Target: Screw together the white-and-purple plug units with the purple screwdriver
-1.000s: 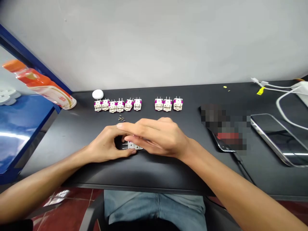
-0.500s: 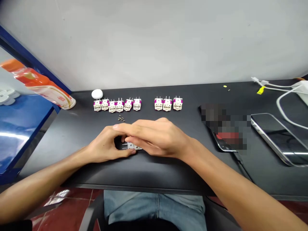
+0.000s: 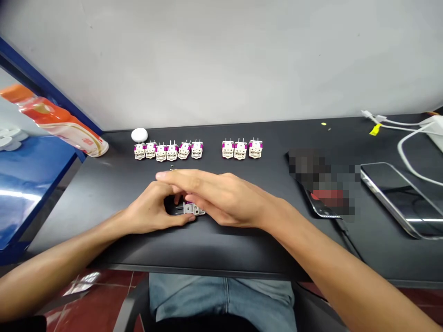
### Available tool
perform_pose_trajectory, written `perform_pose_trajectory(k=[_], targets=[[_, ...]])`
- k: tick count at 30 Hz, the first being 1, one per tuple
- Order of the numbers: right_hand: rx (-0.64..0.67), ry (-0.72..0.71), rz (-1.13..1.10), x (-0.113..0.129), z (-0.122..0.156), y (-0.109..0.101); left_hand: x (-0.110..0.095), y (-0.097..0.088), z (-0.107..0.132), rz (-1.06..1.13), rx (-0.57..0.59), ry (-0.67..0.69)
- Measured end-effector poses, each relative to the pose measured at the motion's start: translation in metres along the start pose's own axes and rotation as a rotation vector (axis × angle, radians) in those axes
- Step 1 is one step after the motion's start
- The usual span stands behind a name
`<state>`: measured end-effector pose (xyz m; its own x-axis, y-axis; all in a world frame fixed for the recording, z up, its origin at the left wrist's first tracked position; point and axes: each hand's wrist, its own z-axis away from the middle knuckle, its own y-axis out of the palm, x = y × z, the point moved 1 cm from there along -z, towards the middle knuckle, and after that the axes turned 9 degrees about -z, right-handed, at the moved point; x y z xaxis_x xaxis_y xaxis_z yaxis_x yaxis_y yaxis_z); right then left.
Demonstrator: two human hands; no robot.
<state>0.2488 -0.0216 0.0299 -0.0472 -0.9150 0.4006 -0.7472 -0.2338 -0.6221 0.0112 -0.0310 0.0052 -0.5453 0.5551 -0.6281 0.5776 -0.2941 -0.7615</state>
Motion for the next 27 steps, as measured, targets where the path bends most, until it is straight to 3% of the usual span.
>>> perform_pose_trajectory(k=[4,8,10,15,20,24,27], targets=[[-0.131,-0.036,0.201,0.0016,0.0007,0.0018,-0.0006,-0.0003,-0.0009,-0.012,0.022,-0.013],[0.019,0.006,0.034,0.001,0.0,0.0019,-0.0004,-0.0002,-0.0007,-0.003,0.001,0.001],[0.029,0.05,-0.021,0.0016,0.0007,0.0018,0.0001,-0.0001,-0.0003,-0.017,0.0,0.004],[-0.162,-0.035,0.221,0.004,0.0014,-0.0003,0.0013,0.0008,0.0005,-0.015,0.014,-0.001],[0.046,0.015,-0.021,0.0042,-0.0001,0.0001,0.0009,0.0005,0.0003,-0.018,0.003,-0.007],[-0.142,-0.028,0.19,0.0047,0.0024,0.0017,0.0006,0.0008,0.0,0.005,0.017,-0.017],[-0.073,-0.022,0.123,0.0035,0.0025,0.0021,0.0016,0.0018,0.0002,-0.007,-0.005,-0.023]])
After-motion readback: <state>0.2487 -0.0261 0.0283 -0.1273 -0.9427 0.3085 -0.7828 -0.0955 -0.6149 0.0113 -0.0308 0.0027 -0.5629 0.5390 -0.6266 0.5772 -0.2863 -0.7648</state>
